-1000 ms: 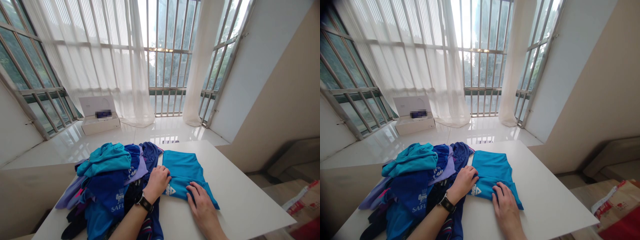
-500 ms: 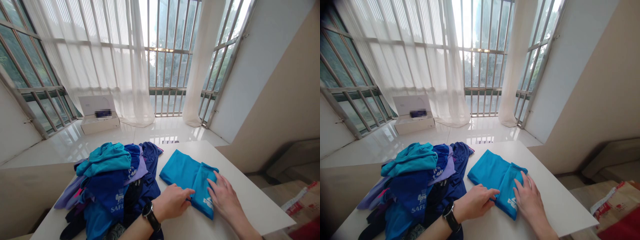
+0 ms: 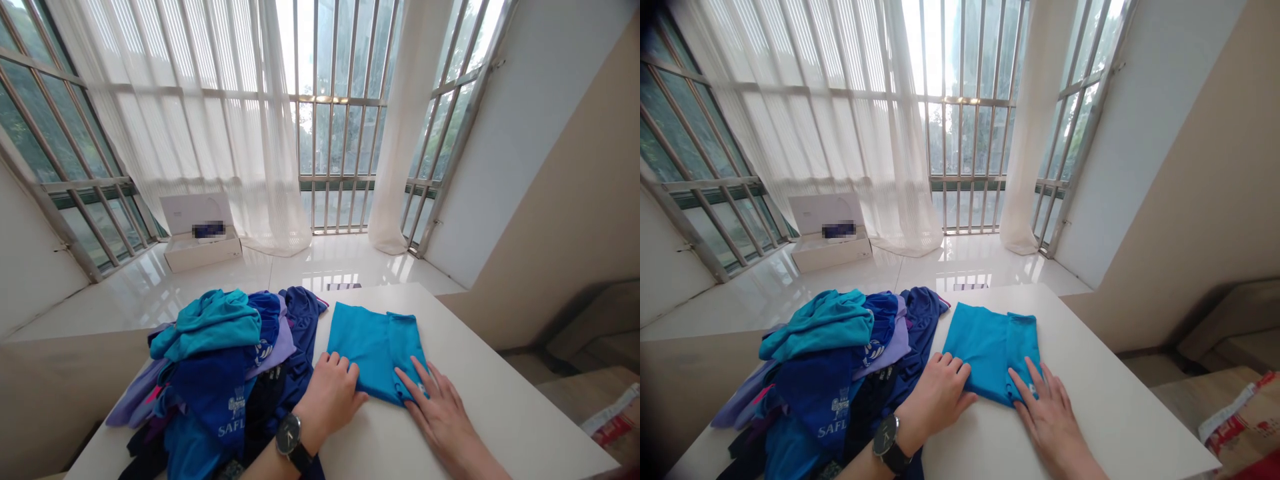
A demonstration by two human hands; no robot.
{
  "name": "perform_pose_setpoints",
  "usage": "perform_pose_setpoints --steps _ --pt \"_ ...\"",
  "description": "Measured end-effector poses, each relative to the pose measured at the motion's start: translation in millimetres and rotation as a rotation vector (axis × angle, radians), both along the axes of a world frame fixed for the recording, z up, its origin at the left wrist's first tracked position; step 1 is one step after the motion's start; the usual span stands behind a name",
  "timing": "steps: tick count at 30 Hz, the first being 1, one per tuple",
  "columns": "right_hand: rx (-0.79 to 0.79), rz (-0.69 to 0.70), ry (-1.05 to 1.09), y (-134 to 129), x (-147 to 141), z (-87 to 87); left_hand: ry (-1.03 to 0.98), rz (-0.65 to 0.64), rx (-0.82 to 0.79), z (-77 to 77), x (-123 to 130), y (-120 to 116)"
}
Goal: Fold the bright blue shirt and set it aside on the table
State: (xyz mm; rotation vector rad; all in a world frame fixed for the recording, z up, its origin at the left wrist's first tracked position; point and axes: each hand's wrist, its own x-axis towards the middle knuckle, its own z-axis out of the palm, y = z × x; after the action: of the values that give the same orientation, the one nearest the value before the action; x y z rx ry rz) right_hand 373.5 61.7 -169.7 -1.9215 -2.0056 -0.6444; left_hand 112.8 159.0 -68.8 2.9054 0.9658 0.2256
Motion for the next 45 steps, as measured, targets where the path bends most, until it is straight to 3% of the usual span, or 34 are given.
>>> perform_pose_setpoints --steps 4,8,15,21,24,26,29,32,35,40,45 --pt "0.005 0.039 0.028 26.2 28.1 20.3 0.056 -0.075 0.008 1.4 7.5 -9.7" --pt "-0.082 0.035 0.206 38.9 19.2 31.5 -0.012 -0.126 0.004 -0.5 2.4 -4.9" --pt "-0.062 -0.024 0.243 37.3 9.1 30.4 -0.059 -0.176 -0.12 1.8 -21.6 23.7" --pt "-0.035 -0.007 0.169 36.4 12.3 24.5 0.07 -0.091 0.017 3.9 -17.5 24.7" --pt "0.048 -0.002 0.1 29.7 -5.4 27.5 0.085 -0.079 0.059 2.2 -11.0 19.7" --pt "0.079 0.089 0.086 22.3 -26.1 31.9 0.044 -0.081 0.042 -0.8 -5.2 13.2" --pt "0.02 0.288 0.153 9.1 -56.6 36.9 -0.062 -0.119 -0.05 -7.7 4.9 -1.2" --pt "-0.087 0.351 0.303 -3.9 -67.0 36.1 -0.132 -0.254 -0.154 -13.3 10.4 -13.3" --pt "-0.116 0.307 0.398 -15.3 -55.6 30.2 -0.141 -0.333 -0.195 -12.6 7.0 -14.5" --pt "-0.038 0.259 0.391 -30.2 -25.4 18.5 -0.058 -0.244 -0.109 -3.1 -3.0 -3.5" --pt "0.005 0.096 0.44 -43.9 6.8 5.6 -0.008 -0.225 -0.024 1.0 -5.0 0.5"
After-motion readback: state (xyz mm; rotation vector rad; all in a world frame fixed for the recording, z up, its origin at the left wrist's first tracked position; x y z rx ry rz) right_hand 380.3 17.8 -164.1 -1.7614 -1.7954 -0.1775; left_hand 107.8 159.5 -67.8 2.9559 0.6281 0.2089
